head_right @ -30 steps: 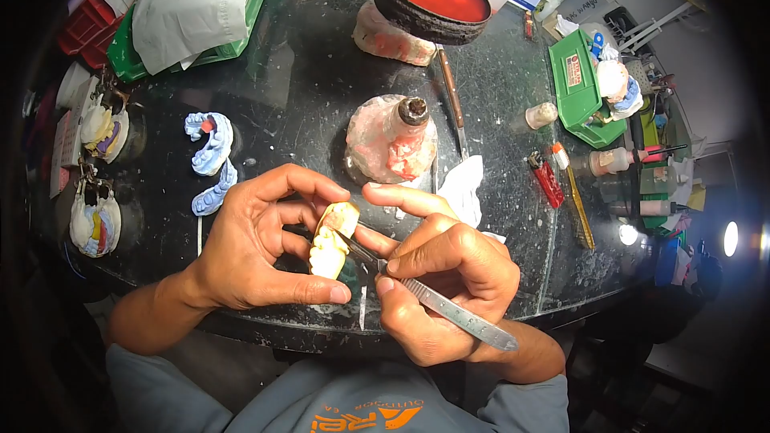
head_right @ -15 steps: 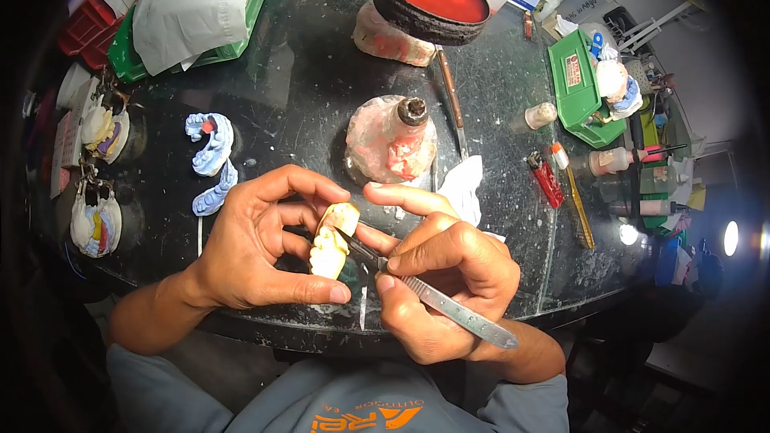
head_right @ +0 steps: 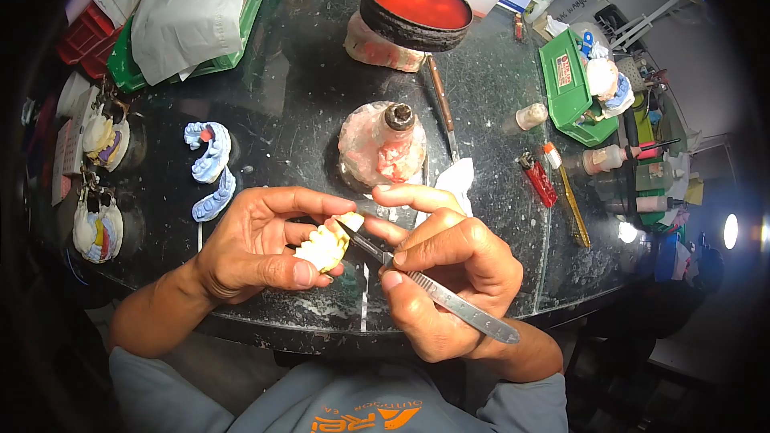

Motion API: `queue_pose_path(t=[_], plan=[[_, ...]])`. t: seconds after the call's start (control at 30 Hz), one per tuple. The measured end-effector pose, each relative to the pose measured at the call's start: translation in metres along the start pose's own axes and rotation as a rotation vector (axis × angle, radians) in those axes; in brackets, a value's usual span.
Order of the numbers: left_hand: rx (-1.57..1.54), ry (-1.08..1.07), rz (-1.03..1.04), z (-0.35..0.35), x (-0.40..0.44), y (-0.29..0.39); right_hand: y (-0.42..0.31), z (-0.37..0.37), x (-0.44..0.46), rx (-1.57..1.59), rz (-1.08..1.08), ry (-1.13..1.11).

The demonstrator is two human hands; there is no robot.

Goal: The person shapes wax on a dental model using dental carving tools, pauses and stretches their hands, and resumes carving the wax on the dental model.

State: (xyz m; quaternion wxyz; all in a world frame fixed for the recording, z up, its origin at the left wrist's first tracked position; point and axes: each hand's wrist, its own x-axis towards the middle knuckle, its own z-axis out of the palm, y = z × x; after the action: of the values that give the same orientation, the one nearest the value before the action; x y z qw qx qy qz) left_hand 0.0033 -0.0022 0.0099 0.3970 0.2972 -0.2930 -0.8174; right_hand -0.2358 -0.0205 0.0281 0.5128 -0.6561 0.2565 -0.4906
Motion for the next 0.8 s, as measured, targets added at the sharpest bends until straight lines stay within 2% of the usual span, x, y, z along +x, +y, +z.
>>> queue_pose_path(t=[0.3,0.5,0.7,0.8], plan=[[-0.096,0.055,-0.055,-0.0032,0.001,0.0009,0.0022,0.0015,-0.0016,-0.048,-0.085,0.071],[-0.144,0.019,0.025,-0.008,0.0008,-0.0061,0.0018,0.003,-0.0003,-0.033,-0.085,0.074],[-0.087,0.051,0.014,-0.0081,0.0007,-0.0044,0.0026,0.0007,-0.0007,-0.073,-0.103,0.088],[-0.087,0.052,0.032,-0.008,0.0006,-0.0056,0.0052,-0.0059,-0.0007,-0.172,-0.137,0.126]])
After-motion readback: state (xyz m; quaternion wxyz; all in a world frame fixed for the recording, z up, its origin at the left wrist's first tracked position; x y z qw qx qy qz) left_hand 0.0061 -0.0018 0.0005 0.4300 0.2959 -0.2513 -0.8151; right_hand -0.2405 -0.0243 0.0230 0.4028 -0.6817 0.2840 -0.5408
